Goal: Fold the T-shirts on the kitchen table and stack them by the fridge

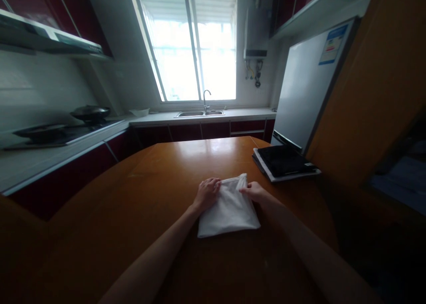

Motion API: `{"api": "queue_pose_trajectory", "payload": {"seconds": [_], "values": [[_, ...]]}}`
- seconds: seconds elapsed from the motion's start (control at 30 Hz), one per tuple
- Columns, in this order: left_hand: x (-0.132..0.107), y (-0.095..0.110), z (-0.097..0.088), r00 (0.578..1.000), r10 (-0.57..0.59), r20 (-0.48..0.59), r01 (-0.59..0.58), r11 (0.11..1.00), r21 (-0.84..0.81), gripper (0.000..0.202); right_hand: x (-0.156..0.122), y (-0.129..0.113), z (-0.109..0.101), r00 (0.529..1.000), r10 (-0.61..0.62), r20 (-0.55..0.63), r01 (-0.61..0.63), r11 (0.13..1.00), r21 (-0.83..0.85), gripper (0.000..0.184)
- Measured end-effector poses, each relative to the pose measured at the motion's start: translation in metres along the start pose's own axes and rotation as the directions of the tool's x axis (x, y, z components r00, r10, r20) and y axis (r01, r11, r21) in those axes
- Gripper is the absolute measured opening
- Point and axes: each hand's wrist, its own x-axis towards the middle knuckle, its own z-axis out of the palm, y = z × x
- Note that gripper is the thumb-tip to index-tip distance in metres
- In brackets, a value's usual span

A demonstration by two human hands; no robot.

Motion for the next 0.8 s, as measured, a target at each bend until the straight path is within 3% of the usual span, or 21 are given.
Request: {"api": "queue_pose_trajectory", "payload": {"seconds": [0.07,0.2,0.37,0.47,0.6,0.8], "values": [[0.0,-0.001,0.001,1.0,0.003,-0.004,-0.003,1.0,-0.011,0.033,0.001,-0.001,0.005,0.998,0.062,0.0,-0.062,0.986,0.156,0.006],[0.002,-0.003,0.003,0.998,-0.003,-0.058,-0.002,0.996,-0.09,0.032,0.004,-0.007,0.013,0.995,0.074,-0.06,-0.055,0.962,0.266,0.017],[0.006,-0.009,0.004,0.963,-0.149,-0.224,0.081,0.955,-0.286,0.033,0.001,-0.024,0.003,0.988,0.123,-0.095,-0.072,0.905,0.419,0.023],[0.007,-0.012,0.006,0.949,-0.187,-0.253,0.101,0.943,-0.318,0.031,0.001,-0.044,-0.02,0.986,0.138,-0.098,-0.079,0.888,0.453,0.028],[0.006,-0.014,0.007,0.963,-0.172,-0.207,0.109,0.953,-0.283,0.029,0.006,-0.08,-0.062,0.984,0.165,-0.064,-0.12,0.886,0.448,0.032],[0.005,-0.014,0.004,0.974,-0.167,-0.155,0.131,0.967,-0.217,0.031,0.034,-0.131,-0.137,0.986,0.13,-0.099,-0.098,0.955,0.28,0.028]]}}
